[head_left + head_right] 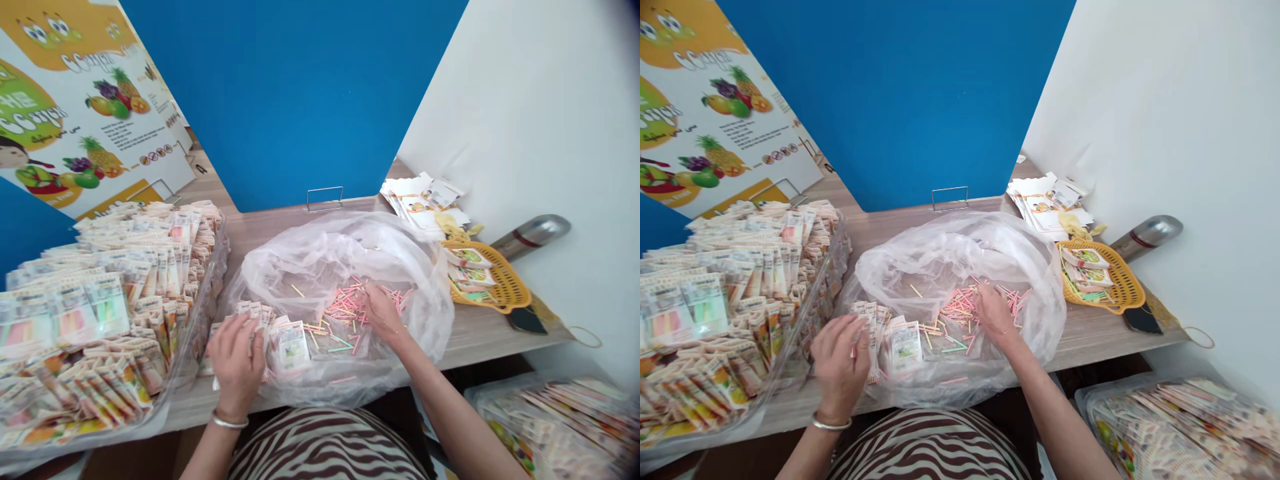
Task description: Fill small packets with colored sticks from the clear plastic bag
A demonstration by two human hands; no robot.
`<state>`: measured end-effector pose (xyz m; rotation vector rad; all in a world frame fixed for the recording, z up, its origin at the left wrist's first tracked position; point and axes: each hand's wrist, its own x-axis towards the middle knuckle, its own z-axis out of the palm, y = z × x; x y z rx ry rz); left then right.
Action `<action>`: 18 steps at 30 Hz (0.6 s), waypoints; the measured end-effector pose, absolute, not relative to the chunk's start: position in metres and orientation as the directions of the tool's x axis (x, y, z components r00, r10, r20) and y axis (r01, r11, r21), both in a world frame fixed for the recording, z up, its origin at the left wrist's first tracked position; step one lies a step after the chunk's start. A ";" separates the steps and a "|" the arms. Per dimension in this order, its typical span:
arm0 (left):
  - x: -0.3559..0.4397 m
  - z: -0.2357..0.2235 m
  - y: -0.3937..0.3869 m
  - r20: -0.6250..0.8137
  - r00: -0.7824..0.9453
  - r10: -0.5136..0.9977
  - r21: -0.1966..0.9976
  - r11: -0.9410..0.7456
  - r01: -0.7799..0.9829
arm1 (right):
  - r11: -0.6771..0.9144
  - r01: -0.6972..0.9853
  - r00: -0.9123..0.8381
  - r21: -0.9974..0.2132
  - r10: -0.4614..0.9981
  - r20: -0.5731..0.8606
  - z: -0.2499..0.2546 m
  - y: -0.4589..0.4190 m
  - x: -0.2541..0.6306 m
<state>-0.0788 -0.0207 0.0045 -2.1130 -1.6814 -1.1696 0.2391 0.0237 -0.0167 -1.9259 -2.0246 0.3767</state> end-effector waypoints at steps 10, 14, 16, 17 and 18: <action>0.023 -0.011 0.037 0.229 0.293 0.928 0.210 -0.341 0.916 | 0.096 0.971 -0.147 -0.217 0.961 -0.234 0.003 0.047 0.211; 0.009 -0.019 0.050 0.223 0.231 0.947 0.204 -0.277 0.939 | 0.147 0.968 -0.194 -0.204 0.953 -0.232 0.001 0.048 0.219; 0.003 -0.019 0.049 0.234 0.209 0.950 0.208 -0.258 0.944 | 0.159 0.965 -0.201 -0.210 0.960 -0.195 -0.003 0.046 0.227; 0.002 -0.018 0.048 0.238 0.201 0.950 0.210 -0.253 0.944 | 0.160 0.964 -0.197 -0.212 0.966 -0.169 -0.005 0.044 0.232; 0.001 -0.017 0.047 0.245 0.197 0.949 0.213 -0.251 0.944 | 0.155 0.961 -0.189 -0.228 0.973 -0.134 -0.008 0.041 0.236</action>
